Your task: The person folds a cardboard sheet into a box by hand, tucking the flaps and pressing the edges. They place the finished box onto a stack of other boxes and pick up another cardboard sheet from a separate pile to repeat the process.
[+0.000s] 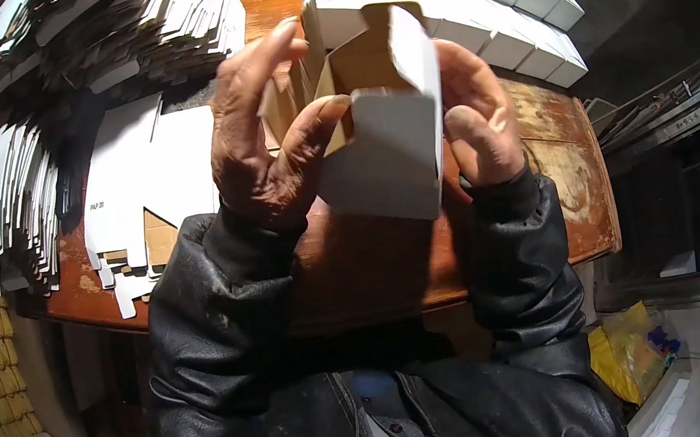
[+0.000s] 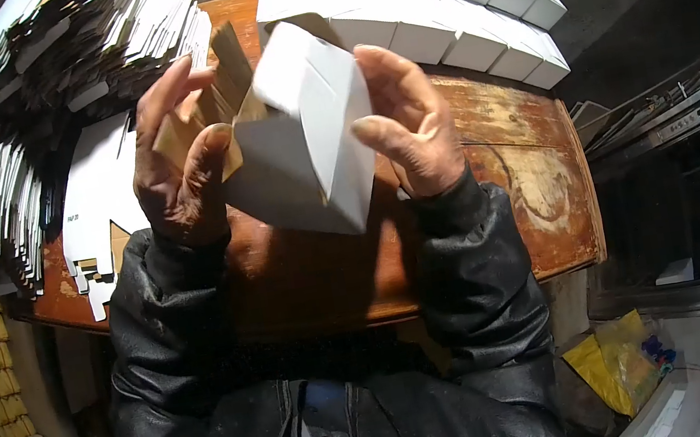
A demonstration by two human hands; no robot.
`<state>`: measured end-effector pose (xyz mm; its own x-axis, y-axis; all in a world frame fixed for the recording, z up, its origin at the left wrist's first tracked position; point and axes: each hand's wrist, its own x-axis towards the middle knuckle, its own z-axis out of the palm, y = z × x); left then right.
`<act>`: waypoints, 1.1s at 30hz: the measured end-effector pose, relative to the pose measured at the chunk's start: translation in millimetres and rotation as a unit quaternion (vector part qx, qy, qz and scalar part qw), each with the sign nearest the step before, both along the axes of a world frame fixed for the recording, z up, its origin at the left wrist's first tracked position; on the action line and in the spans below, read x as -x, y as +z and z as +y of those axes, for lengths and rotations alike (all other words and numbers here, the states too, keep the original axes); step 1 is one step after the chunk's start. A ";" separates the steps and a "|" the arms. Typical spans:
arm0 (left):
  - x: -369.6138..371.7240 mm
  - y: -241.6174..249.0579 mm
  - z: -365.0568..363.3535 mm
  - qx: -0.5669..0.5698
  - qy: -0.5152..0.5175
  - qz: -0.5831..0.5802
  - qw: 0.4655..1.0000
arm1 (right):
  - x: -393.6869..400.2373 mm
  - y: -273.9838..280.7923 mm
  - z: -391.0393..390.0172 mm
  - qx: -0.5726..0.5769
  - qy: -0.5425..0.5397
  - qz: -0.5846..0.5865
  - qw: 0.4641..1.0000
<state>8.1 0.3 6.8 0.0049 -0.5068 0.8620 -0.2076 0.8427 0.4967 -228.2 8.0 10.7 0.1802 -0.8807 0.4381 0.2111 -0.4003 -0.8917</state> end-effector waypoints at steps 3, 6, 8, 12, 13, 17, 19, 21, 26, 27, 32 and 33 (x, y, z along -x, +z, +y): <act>2.7 -3.9 -4.4 -0.038 0.083 0.016 0.996 | -2.6 -1.2 4.2 0.003 0.017 -0.056 0.998; 1.6 -5.4 -3.4 -0.201 -0.052 0.073 0.976 | 1.1 -7.2 -0.4 -0.067 0.059 -0.080 0.993; 4.3 -9.2 1.2 -0.203 -0.111 0.073 0.970 | -4.4 -5.0 3.5 -0.064 0.000 -0.022 0.998; 6.4 -8.9 -5.5 -0.053 -0.071 -0.038 0.995 | 1.2 -3.6 7.8 -0.032 -0.017 0.050 0.998; 7.0 -9.1 -4.3 -0.067 -0.079 -0.023 0.994 | -2.2 2.1 12.4 -0.036 -0.021 0.059 0.997; 9.9 -8.0 3.0 -0.181 -0.138 0.071 0.971 | -5.0 5.0 14.8 0.003 -0.013 0.078 0.997; 8.3 -7.6 3.5 -0.214 -0.127 0.031 0.968 | -5.8 7.4 14.6 0.039 -0.009 0.107 0.993; 6.0 -6.7 4.0 -0.235 -0.134 -0.011 0.963 | -9.5 7.3 15.5 0.070 -0.027 0.109 0.991; 4.0 -4.0 4.7 -0.276 -0.142 0.002 0.951 | 2.4 17.6 13.8 0.231 -0.041 0.255 0.938; 3.4 -4.6 3.6 -0.275 -0.156 0.017 0.949 | -4.9 20.2 19.5 0.192 -0.043 0.217 0.956; 1.3 -3.5 3.9 -0.240 -0.158 -0.002 0.958 | 8.7 25.4 14.6 0.220 0.029 0.204 0.954; 1.6 -4.9 3.2 -0.244 -0.163 0.007 0.956 | 9.6 24.8 14.9 0.215 0.038 0.195 0.956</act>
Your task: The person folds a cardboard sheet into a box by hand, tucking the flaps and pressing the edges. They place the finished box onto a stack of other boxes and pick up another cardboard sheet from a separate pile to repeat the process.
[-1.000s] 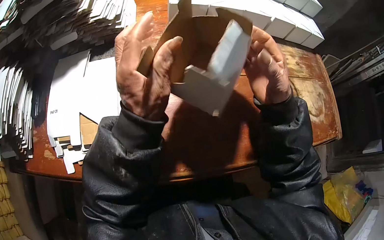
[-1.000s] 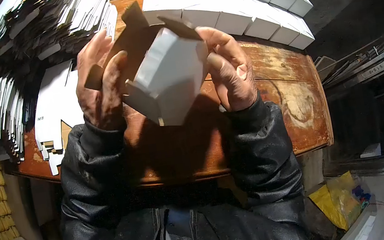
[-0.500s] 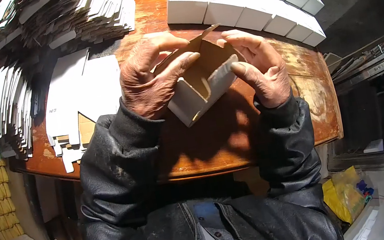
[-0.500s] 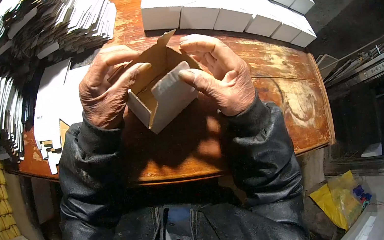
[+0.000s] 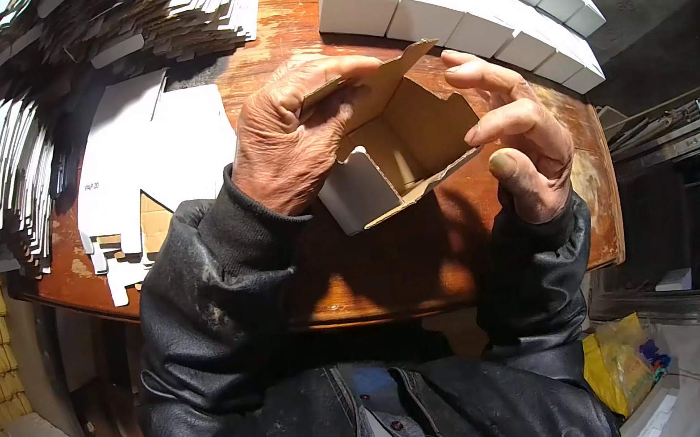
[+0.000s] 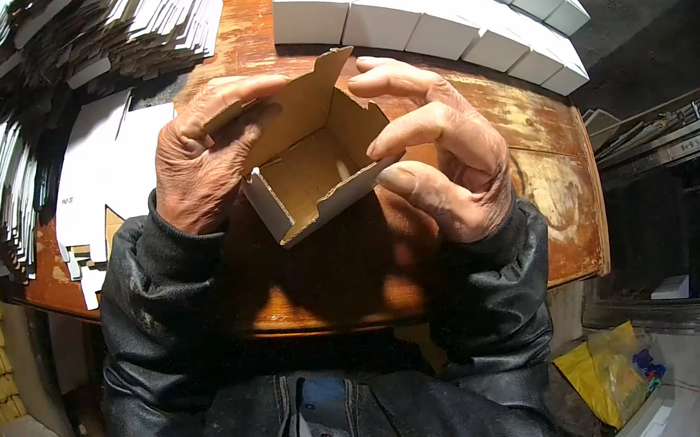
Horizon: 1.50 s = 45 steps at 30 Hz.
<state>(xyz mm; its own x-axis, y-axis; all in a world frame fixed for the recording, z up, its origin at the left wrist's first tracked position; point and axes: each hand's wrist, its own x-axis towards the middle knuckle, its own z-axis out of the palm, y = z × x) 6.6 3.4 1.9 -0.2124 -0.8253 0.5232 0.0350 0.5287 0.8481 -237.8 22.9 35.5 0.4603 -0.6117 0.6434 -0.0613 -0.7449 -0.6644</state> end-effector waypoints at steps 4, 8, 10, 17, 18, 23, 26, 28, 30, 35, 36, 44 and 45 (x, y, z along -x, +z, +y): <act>1.9 3.4 1.0 -0.053 0.012 0.005 0.999 | -3.6 2.5 4.3 -0.020 -0.062 0.064 0.996; 1.3 5.5 1.4 -0.078 0.008 0.008 0.997 | -11.6 -1.2 9.6 -0.051 -0.079 0.060 0.994; 0.2 3.0 -0.3 -0.040 -0.010 0.000 0.999 | -8.0 2.2 6.8 -0.019 -0.033 0.076 0.996; -2.5 5.8 4.6 -0.017 -0.107 -0.061 0.992 | -11.2 -3.6 9.2 -0.060 -0.038 0.002 0.998; -4.2 4.9 3.5 -0.013 -0.127 -0.042 0.991 | -9.4 -7.1 7.3 -0.066 -0.033 -0.006 0.997; -2.6 5.5 5.8 -0.018 -0.144 -0.065 0.987 | -0.7 1.7 4.8 -0.028 -0.033 0.065 0.997; -2.0 3.8 4.8 0.043 -0.115 -0.110 0.986 | 6.7 12.4 5.1 0.031 -0.067 0.129 0.989; -1.4 2.4 5.1 0.044 -0.117 -0.109 0.986 | 11.0 16.3 5.8 0.035 -0.059 0.141 0.988; -0.7 3.1 7.2 0.028 -0.121 -0.099 0.987 | 15.7 16.0 4.4 0.051 -0.045 0.128 0.989; 0.8 3.8 11.9 0.022 -0.118 -0.114 0.986 | 27.3 18.3 -0.9 0.120 -0.025 0.114 0.986; 0.9 3.1 12.2 0.027 -0.118 -0.122 0.985 | 26.6 17.5 -3.1 0.133 -0.017 0.116 0.984; 1.4 7.9 14.6 0.023 -0.119 -0.127 0.984 | 9.0 19.3 13.5 0.108 -0.077 0.254 0.958; 0.3 8.6 15.0 -0.001 -0.124 -0.117 0.985 | 14.7 17.8 9.7 0.105 -0.057 0.244 0.962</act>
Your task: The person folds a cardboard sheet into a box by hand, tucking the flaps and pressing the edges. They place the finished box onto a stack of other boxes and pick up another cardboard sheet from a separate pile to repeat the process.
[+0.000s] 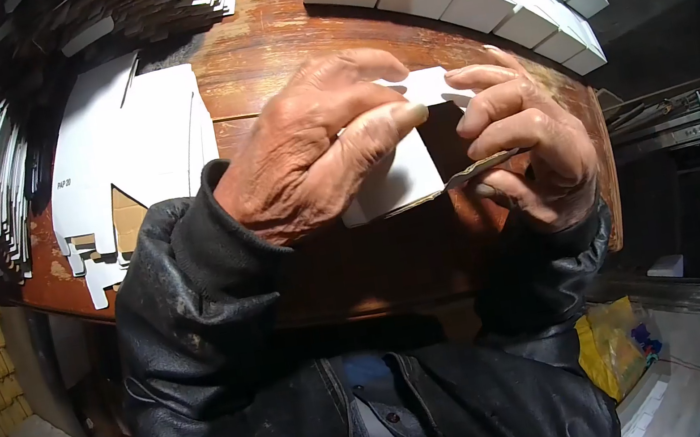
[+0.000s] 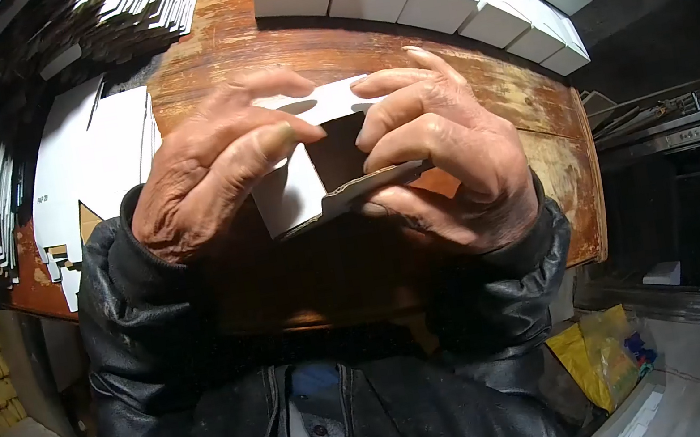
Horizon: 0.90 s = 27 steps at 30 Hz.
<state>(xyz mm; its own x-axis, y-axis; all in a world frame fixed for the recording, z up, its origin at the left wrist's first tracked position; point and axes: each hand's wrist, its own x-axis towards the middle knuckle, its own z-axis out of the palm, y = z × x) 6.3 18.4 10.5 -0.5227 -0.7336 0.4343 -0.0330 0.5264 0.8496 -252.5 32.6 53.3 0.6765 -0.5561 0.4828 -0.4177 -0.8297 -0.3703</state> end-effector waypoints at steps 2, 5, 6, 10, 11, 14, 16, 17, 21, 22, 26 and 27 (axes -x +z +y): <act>-2.4 -1.1 -4.2 0.097 0.023 -0.038 0.994 | 2.5 0.2 -1.4 -0.013 0.014 -0.004 1.000; -4.0 4.3 -2.0 0.072 0.013 -0.041 0.996 | 1.0 8.4 3.8 -0.038 -0.027 0.020 0.999; -5.1 7.3 -0.6 0.035 0.003 -0.033 0.999 | 2.1 8.8 3.6 -0.032 -0.034 0.028 0.999; -2.0 7.4 3.1 -0.049 -0.047 0.035 0.997 | 2.8 3.7 1.2 -0.007 -0.059 0.036 0.998; -2.4 3.7 -0.6 -0.064 -0.071 0.044 0.994 | 3.1 3.4 1.6 -0.003 -0.064 0.038 0.997; -4.8 0.4 -5.3 -0.010 -0.090 0.029 0.996 | 2.2 5.9 2.4 0.022 -0.077 0.066 0.995; -7.9 3.7 -3.7 -0.038 -0.084 0.023 0.995 | 1.6 6.7 3.8 0.033 -0.086 0.079 0.993; -9.1 5.0 -3.2 -0.052 -0.081 0.020 0.995 | 1.4 6.6 4.3 0.033 -0.090 0.080 0.992; -9.0 7.2 -4.8 0.062 -0.063 -0.045 0.995 | 0.9 5.0 5.0 0.058 -0.100 0.094 0.989; -8.4 11.4 -2.0 0.102 -0.048 -0.072 0.991 | 1.5 5.1 5.3 0.056 -0.099 0.102 0.988; -9.2 18.5 3.7 0.075 -0.068 -0.051 0.994 | 1.3 4.4 4.3 0.055 -0.095 0.110 0.988; -10.5 17.4 1.3 0.097 -0.061 -0.048 0.992 | 0.5 3.8 3.7 0.056 -0.093 0.104 0.989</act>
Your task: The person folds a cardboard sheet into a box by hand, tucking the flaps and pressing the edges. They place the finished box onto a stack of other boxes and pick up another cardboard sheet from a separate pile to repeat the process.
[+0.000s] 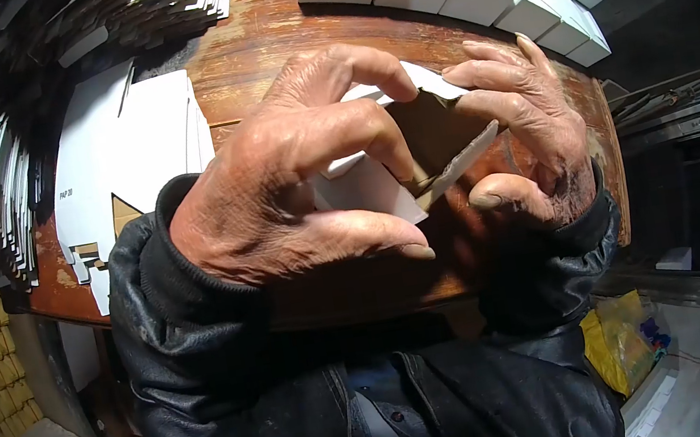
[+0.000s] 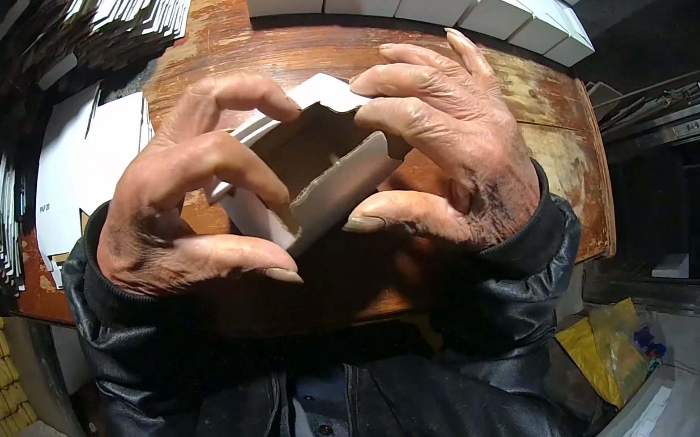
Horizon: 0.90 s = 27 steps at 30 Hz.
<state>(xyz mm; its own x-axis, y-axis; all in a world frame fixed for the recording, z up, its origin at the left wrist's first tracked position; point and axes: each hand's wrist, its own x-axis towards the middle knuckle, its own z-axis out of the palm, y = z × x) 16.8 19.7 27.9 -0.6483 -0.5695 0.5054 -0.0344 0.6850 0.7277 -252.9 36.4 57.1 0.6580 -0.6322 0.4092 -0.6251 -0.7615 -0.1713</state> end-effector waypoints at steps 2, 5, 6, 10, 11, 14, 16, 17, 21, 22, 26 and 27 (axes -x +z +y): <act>-0.8 -0.8 -1.5 0.040 0.012 -0.008 0.999 | 0.8 -1.7 0.5 0.006 -0.004 0.009 1.000; -3.7 8.3 1.2 0.086 0.036 -0.013 0.996 | 1.6 0.6 0.6 0.019 -0.007 0.023 1.000; -5.0 11.8 3.3 0.098 0.045 -0.014 0.994 | 1.6 1.5 0.6 0.023 -0.008 0.028 0.999; -8.7 12.9 9.4 0.153 0.121 -0.051 0.979 | -3.6 0.9 2.3 0.046 -0.022 0.037 0.998; -10.1 14.1 10.9 0.149 0.128 -0.058 0.979 | -4.4 0.2 2.3 0.053 -0.026 0.040 0.997; -16.9 19.2 11.7 0.127 0.124 -0.067 0.982 | -6.8 -1.6 2.0 0.063 -0.034 0.035 0.997; -22.8 17.8 10.7 0.105 0.107 -0.062 0.987 | -7.9 -1.3 2.5 0.062 -0.033 0.034 0.997; -23.5 17.5 8.9 0.110 0.097 -0.057 0.988 | -8.5 -0.8 2.8 0.060 -0.029 0.037 0.997; -22.6 16.5 5.6 0.111 0.073 -0.059 0.989 | -4.0 -2.6 3.6 -0.019 0.018 0.009 1.000; -21.6 19.6 7.6 0.093 0.055 -0.064 0.992 | -8.5 -1.5 4.0 -0.007 0.027 -0.017 0.999; -19.7 15.3 5.6 0.073 0.022 -0.084 0.993 | -11.1 -1.2 5.4 -0.030 0.035 -0.057 0.997; -20.0 14.5 5.4 0.076 0.018 -0.085 0.993 | -10.8 -2.1 2.4 -0.033 0.052 -0.074 0.995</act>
